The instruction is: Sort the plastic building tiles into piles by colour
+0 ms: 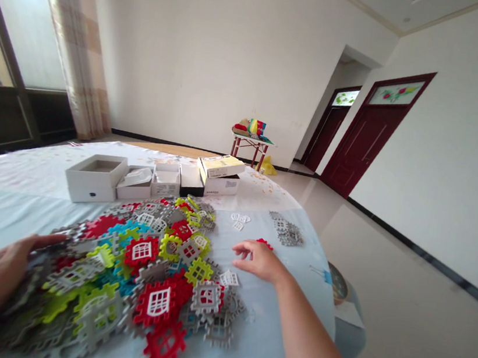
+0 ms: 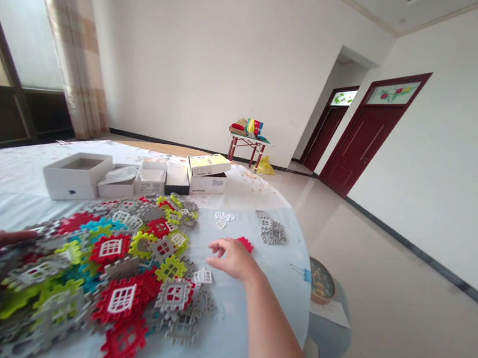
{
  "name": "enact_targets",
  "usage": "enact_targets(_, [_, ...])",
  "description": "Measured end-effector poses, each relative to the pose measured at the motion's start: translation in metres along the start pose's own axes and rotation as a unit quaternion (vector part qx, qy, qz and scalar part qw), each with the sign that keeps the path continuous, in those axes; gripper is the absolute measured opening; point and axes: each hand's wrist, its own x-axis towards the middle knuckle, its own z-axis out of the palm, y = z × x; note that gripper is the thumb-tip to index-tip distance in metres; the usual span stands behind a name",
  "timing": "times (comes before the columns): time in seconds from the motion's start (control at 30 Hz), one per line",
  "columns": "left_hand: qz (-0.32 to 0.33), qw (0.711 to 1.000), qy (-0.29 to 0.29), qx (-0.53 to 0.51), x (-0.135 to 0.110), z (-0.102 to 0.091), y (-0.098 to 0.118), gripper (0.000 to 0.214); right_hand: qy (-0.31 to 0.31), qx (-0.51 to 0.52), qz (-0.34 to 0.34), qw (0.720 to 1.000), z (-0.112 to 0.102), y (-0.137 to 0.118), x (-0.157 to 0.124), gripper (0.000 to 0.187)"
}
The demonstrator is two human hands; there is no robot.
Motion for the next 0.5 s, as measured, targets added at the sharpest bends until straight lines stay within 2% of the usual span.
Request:
enact_targets(0.07, [-0.024,0.999,-0.016,-0.026,-0.0031,-0.0018,0.0033,0.043,-0.059,-0.007,-0.016,0.998,0.0035,-0.0035,-0.0019,0.037])
enact_targets(0.17, [-0.031,0.999,-0.019,-0.040,-0.0042,-0.0027,0.0047,0.043,-0.101,-0.041,-0.015,0.994,0.0071,-0.0032,-0.0026,0.038])
enact_targets(0.33, [-0.004,1.000,0.013,-0.014,0.0000,-0.0006,0.0019,0.050,-0.101,-0.061,0.017,0.993,0.0064,-0.0030,0.0007,0.027])
enact_targets(0.5, [0.025,0.999,0.032,0.005,-0.0019,-0.0020,0.0064,0.048,-0.098,0.019,0.051,0.994,0.0055,0.0002,0.0005,0.017])
